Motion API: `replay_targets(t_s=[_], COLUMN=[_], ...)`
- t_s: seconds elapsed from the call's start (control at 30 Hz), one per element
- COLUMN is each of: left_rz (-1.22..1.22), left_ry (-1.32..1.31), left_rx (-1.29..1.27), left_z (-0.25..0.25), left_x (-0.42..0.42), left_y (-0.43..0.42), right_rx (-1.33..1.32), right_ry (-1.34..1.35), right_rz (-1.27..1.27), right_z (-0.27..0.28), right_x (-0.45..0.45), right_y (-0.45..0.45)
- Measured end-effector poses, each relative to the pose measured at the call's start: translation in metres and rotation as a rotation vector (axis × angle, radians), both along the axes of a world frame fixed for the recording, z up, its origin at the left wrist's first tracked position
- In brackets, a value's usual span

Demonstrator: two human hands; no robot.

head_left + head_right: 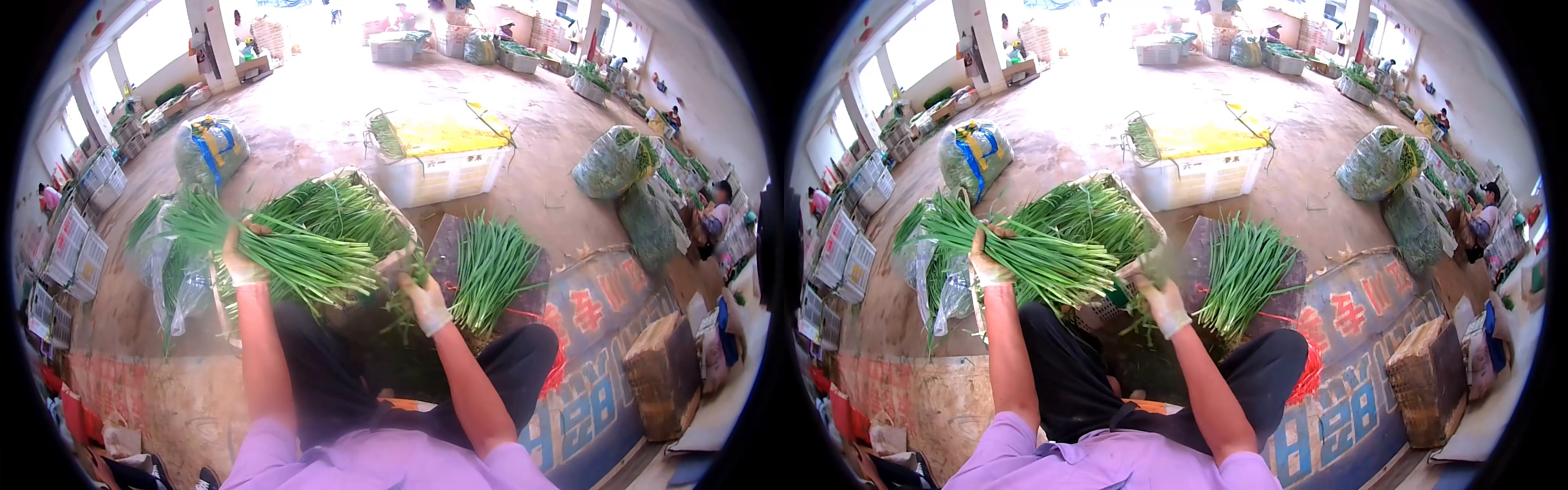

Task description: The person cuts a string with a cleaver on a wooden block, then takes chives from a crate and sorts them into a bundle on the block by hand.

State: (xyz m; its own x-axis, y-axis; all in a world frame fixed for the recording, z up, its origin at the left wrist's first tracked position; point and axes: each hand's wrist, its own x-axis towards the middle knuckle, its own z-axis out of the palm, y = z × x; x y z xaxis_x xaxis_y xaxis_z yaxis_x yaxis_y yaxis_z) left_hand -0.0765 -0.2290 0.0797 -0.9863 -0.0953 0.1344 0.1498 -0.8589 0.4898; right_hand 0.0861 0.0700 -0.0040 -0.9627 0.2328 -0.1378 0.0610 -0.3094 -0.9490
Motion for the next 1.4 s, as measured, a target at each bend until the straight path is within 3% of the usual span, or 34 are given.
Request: replay_targets(t_s=[0.03,0.1,0.2,0.3,0.4,0.47,0.53,0.57,0.67,0.7,0.83,0.9,0.93,1.0,1.03,1.07,1.1,1.13,1.2,1.33,1.4], left_rz=[-0.031,-0.026,0.059,0.059,0.078,0.110,0.145,0.151,0.169,0.142,0.166,0.208,0.212,0.271,0.206,0.244,0.209,0.177,0.207,0.229,0.265], left_ry=[0.004,0.010,-0.007,-0.019,-0.026,-0.025,-0.017,-0.029,-0.087,-0.068,-0.154,-0.231,-0.235,-0.178,-0.152,-0.235,-0.242,-0.254,-0.302,-0.364,-0.392], left_rx=[0.062,0.052,-0.097,-0.179,-0.030,0.001,0.038,0.043,0.101,0.096,0.175,0.196,0.196,0.113,0.134,0.187,0.203,0.216,0.186,0.206,0.198], left_z=[0.004,0.010,0.012,0.014,0.006,0.006,0.010,0.013,0.014,0.005,0.022,0.013,0.008,0.000,-0.012,0.001,0.002,0.000,0.006,-0.002,0.013], left_x=[0.000,0.003,0.002,0.003,-0.006,-0.006,-0.006,-0.004,0.006,0.001,0.014,0.005,0.002,-0.005,-0.016,-0.007,-0.004,0.000,0.013,0.006,0.019], left_y=[0.004,0.012,0.009,-0.003,-0.007,-0.002,0.006,0.010,0.030,0.037,0.051,0.039,0.033,0.028,0.024,0.035,0.041,0.044,0.060,0.049,0.041], right_rx=[-0.002,0.053,0.193,0.168,0.095,0.559,1.334,1.314,0.677,0.440,0.318,0.105,0.107,0.481,0.668,0.853,0.472,0.340,-0.137,-0.139,-0.036], right_ry=[0.003,0.273,0.046,-0.053,-0.035,0.059,-0.230,-0.201,0.173,0.180,0.280,0.006,-0.002,-0.101,0.111,0.326,0.135,0.208,0.039,0.169,-0.123], right_rz=[-0.004,0.040,0.205,0.112,0.092,0.388,0.809,0.581,0.205,0.248,0.112,0.304,0.294,0.490,0.399,0.299,0.392,0.288,0.361,0.149,0.272], right_z=[-0.003,-0.011,-0.005,-0.002,-0.070,-0.091,-0.094,-0.081,-0.035,-0.002,0.004,0.004,-0.022,-0.064,-0.099,-0.093,-0.086,-0.075,0.007,0.000,-0.011], right_x=[-0.008,-0.028,-0.016,0.010,0.013,0.023,0.026,0.028,0.000,-0.015,-0.021,-0.002,-0.002,-0.008,-0.019,-0.024,-0.035,-0.049,-0.042,-0.045,-0.028], right_y=[-0.009,-0.027,-0.022,-0.010,-0.007,-0.002,0.000,-0.010,-0.042,-0.063,-0.065,-0.043,-0.037,-0.020,-0.021,-0.029,-0.035,-0.050,-0.064,-0.066,-0.029])
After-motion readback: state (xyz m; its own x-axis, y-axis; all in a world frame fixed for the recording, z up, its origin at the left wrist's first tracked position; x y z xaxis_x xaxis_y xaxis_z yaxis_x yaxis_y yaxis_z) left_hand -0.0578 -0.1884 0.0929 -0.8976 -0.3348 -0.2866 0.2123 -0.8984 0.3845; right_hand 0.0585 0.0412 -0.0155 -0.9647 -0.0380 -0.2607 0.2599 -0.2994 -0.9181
